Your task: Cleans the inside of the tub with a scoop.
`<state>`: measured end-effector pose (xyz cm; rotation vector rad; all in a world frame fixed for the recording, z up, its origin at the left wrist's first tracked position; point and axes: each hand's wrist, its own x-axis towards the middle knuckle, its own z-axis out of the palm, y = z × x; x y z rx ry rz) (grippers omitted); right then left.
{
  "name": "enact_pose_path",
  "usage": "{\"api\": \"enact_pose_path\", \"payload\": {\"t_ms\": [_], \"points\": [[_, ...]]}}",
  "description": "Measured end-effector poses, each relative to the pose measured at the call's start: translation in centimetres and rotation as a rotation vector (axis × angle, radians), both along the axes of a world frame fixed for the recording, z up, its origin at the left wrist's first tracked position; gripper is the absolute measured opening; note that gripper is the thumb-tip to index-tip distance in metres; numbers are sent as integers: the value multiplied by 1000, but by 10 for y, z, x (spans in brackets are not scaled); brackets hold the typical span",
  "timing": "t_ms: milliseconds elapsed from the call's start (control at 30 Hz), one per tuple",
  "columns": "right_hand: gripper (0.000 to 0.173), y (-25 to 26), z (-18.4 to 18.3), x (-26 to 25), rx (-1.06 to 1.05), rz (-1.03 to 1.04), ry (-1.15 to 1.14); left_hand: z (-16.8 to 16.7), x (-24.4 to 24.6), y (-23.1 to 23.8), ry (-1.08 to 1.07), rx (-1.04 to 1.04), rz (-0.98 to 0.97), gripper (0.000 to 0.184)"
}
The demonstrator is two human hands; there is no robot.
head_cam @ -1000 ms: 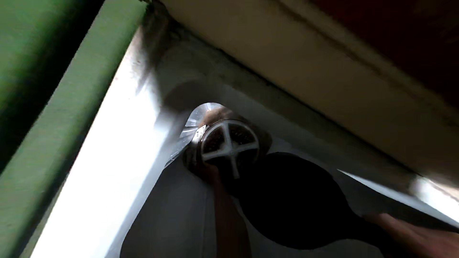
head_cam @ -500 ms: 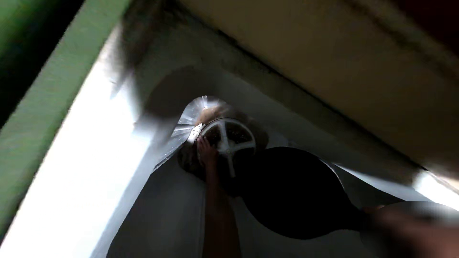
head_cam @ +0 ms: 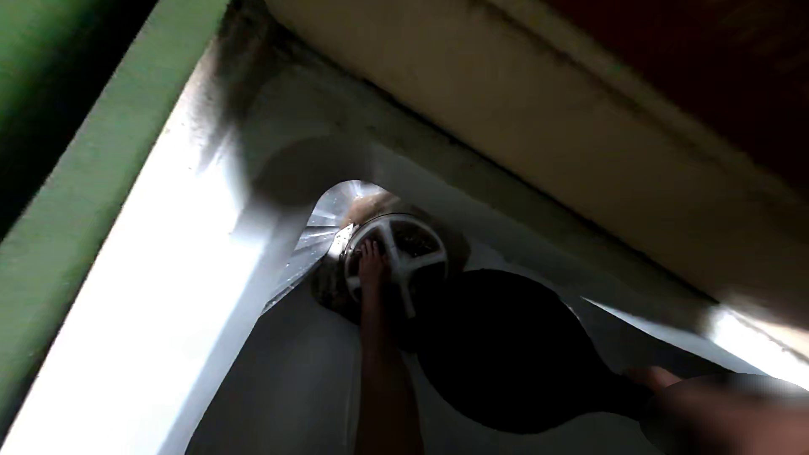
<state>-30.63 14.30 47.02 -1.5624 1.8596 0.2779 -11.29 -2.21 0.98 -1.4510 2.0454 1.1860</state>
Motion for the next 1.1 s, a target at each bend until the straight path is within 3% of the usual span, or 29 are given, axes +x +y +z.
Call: {"api": "enact_pose_path", "payload": {"t_ms": [133, 267, 333, 400, 533, 633, 733, 833, 967, 1067, 1100], "points": [[22, 1, 1, 2, 17, -9, 3, 15, -23, 25, -57, 157, 91, 52], [22, 1, 1, -1, 4, -7, 35, 36, -22, 10, 12, -18, 134, 39], [23, 0, 0, 0, 15, -10, 63, -1, -13, -1, 113, -175, 85, 53], [24, 0, 1, 3, 81, -29, 77, -32, -6, 3, 99, -158, 87, 64], [25, -8, 3, 3, 137, -63, 56, 14, -17, 13, -28, 155, 137, 57], [23, -5, 0, 2, 79, -36, 50, 37, -16, 5, -32, 31, 37, 44], [23, -4, -1, 1, 85, -34, 74, 5, -13, -5, 93, -144, -3, 50], [24, -7, 1, 4, 147, -82, 51, -34, -11, 4, 74, -51, 30, 63], [26, -9, 0, 5, 158, -117, 36, 24, -21, 18, -33, 109, 172, 46], [29, -12, -3, 9, 219, -133, 45, 26, -20, 13, 38, -54, 218, 37], [30, -15, -4, 10, 243, -141, 39, 18, -20, 11, 71, -122, 225, 43]]}}
